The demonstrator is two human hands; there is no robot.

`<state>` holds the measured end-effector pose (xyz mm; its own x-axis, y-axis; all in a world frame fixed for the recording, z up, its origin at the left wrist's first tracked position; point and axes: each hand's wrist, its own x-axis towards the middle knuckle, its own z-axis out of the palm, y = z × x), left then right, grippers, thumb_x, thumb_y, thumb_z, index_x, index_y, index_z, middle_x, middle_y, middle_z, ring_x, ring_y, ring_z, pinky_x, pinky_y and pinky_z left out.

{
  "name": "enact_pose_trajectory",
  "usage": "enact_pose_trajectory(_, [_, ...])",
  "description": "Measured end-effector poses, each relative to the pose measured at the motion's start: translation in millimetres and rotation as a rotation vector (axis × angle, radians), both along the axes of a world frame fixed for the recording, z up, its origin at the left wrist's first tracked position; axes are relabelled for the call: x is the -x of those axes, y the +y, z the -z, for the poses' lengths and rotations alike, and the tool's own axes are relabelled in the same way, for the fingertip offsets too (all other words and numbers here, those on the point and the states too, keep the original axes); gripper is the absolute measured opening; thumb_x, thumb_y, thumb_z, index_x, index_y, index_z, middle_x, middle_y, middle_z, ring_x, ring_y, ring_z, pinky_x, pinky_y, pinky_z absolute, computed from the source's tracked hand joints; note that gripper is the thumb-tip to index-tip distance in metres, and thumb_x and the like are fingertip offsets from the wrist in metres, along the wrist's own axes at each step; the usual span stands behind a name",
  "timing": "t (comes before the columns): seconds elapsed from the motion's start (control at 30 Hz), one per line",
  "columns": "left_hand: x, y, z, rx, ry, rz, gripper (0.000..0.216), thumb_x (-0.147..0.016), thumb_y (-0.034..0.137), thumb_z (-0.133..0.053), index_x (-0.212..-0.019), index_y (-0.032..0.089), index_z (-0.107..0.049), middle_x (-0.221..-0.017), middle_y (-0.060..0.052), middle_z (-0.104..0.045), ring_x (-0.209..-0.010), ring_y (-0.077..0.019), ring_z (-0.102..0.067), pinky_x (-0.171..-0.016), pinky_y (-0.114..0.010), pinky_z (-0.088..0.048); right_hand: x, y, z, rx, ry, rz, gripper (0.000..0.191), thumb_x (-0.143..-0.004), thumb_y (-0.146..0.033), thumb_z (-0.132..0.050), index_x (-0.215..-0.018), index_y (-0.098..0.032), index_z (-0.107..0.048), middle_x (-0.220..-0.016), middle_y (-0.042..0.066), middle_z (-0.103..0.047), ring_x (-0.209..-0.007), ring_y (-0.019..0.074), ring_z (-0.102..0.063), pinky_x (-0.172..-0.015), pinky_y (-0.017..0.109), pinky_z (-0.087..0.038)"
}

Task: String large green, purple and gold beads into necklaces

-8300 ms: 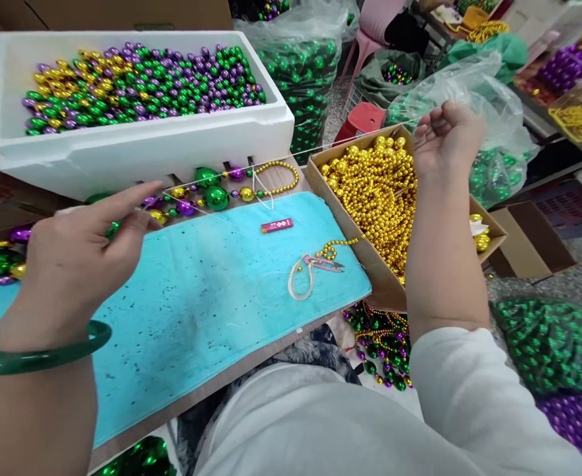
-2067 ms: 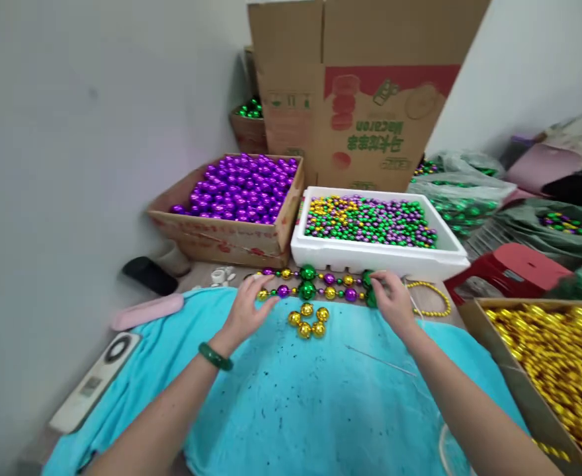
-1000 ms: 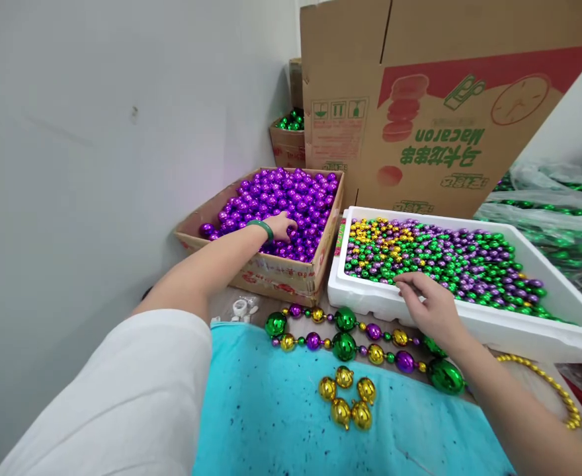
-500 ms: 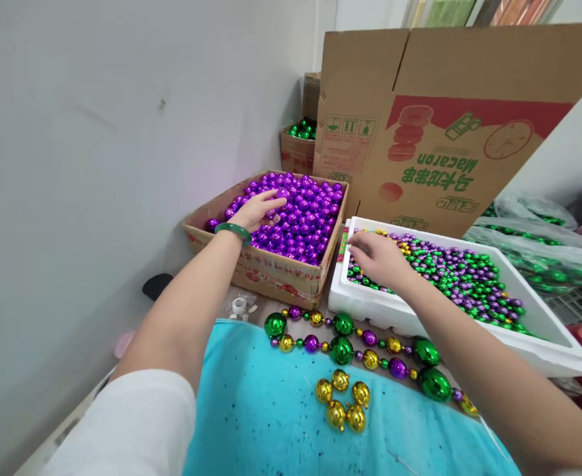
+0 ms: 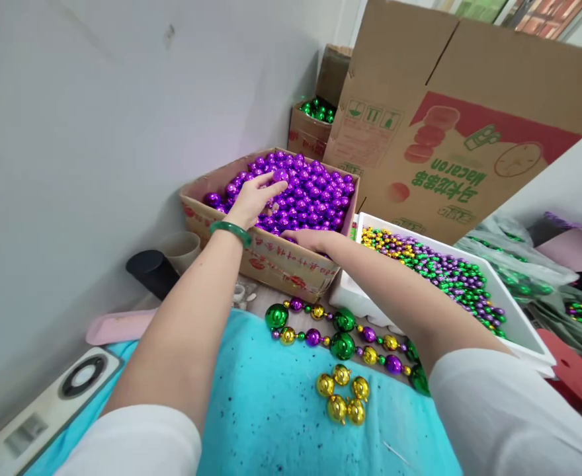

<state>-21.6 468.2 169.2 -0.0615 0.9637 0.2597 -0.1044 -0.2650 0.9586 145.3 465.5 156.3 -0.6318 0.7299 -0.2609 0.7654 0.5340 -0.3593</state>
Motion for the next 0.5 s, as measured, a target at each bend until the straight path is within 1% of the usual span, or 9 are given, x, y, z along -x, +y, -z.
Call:
enact_pose_trajectory(0.07, [0, -1, -0.9, -0.010, -0.009, -0.012, 0.047, -0.074, 0.035, -0.075, -0.117, 0.019, -0.065, -0.071, 0.000, -0.060, -0.043, -0.0058, -0.047, -0.041, -0.018, -0.033, -7, 2, -7.2, -0.038, 0.008, 0.089, 0.052, -0.067, -0.013, -0.072, -0.117, -0.025, -0.069, -0.114, 0.003, -0.072, -0.099, 0.0254, -0.066, -0.087, 0.033, -0.050])
enact_pose_trajectory(0.13, [0, -3, -1.7, -0.012, -0.017, -0.025, 0.045, -0.074, 0.034, -0.075, -0.115, 0.019, -0.066, -0.068, 0.000, -0.059, -0.042, -0.0059, -0.045, -0.039, -0.018, -0.033, -14, 3, -16.2, -0.070, 0.074, 0.203, 0.058, -0.066, -0.011, -0.072, -0.123, -0.022, -0.066, -0.120, 0.005, -0.069, -0.103, 0.0244, -0.065, -0.092, 0.032, -0.049])
enact_pose_trajectory(0.23, [-1, -7, -1.4, -0.015, -0.024, -0.027, 0.043, -0.074, 0.033, -0.074, -0.115, 0.018, -0.067, -0.071, -0.001, -0.062, -0.041, -0.0055, -0.045, -0.038, -0.018, -0.033, -27, 4, -27.5, -0.094, 0.255, 0.334, 0.075, -0.063, -0.014, -0.077, -0.135, -0.018, -0.057, -0.133, 0.009, -0.061, -0.110, 0.0236, -0.062, -0.099, 0.035, -0.046])
enact_pose_trajectory(0.3, [-2, -9, -0.8, -0.010, -0.019, -0.021, 0.043, -0.074, 0.033, -0.073, -0.114, 0.018, -0.068, -0.075, -0.002, -0.064, -0.042, -0.0057, -0.046, -0.037, -0.017, -0.032, -35, 3, -32.9, -0.121, 0.390, 0.394, 0.081, -0.061, -0.018, -0.080, -0.137, -0.017, -0.053, -0.135, 0.011, -0.058, -0.111, 0.0238, -0.061, -0.100, 0.038, -0.045])
enact_pose_trajectory(0.37, [-4, -8, -3.0, 0.005, -0.003, -0.020, 0.044, -0.074, 0.034, -0.073, -0.115, 0.018, -0.067, -0.080, -0.003, -0.066, -0.043, -0.0062, -0.048, -0.037, -0.018, -0.034, -40, 3, -38.7, -0.177, 0.530, 0.462, 0.078, -0.061, -0.022, -0.081, -0.134, -0.016, -0.054, -0.130, 0.012, -0.061, -0.108, 0.0236, -0.062, -0.097, 0.040, -0.047])
enact_pose_trajectory(0.4, [-6, -8, -6.1, 0.010, 0.006, -0.031, 0.045, -0.074, 0.034, -0.073, -0.116, 0.018, -0.067, -0.082, -0.004, -0.067, -0.045, -0.0067, -0.050, -0.038, -0.018, -0.036, -41, 3, -42.3, -0.209, 0.589, 0.505, 0.074, -0.062, -0.024, -0.081, -0.131, -0.014, -0.055, -0.125, 0.013, -0.063, -0.105, 0.0233, -0.063, -0.095, 0.040, -0.048])
enact_pose_trajectory(0.47, [-9, -11, -16.2, -0.002, 0.027, -0.107, 0.047, -0.073, 0.031, -0.074, -0.117, 0.016, -0.066, -0.088, -0.005, -0.069, -0.054, -0.0094, -0.057, -0.047, -0.021, -0.045, -41, -2, -50.2, -0.260, 0.658, 0.601, 0.062, -0.067, -0.030, -0.079, -0.122, -0.012, -0.058, -0.115, 0.013, -0.066, -0.097, 0.0225, -0.064, -0.090, 0.040, -0.050])
enact_pose_trajectory(0.5, [-10, -16, -22.0, -0.022, 0.048, -0.159, 0.048, -0.072, 0.030, -0.075, -0.117, 0.016, -0.066, -0.093, -0.005, -0.070, -0.063, -0.0115, -0.061, -0.055, -0.022, -0.050, -40, -8, -53.2, -0.279, 0.677, 0.643, 0.055, -0.070, -0.034, -0.077, -0.117, -0.011, -0.060, -0.109, 0.012, -0.067, -0.094, 0.0220, -0.065, -0.088, 0.039, -0.050])
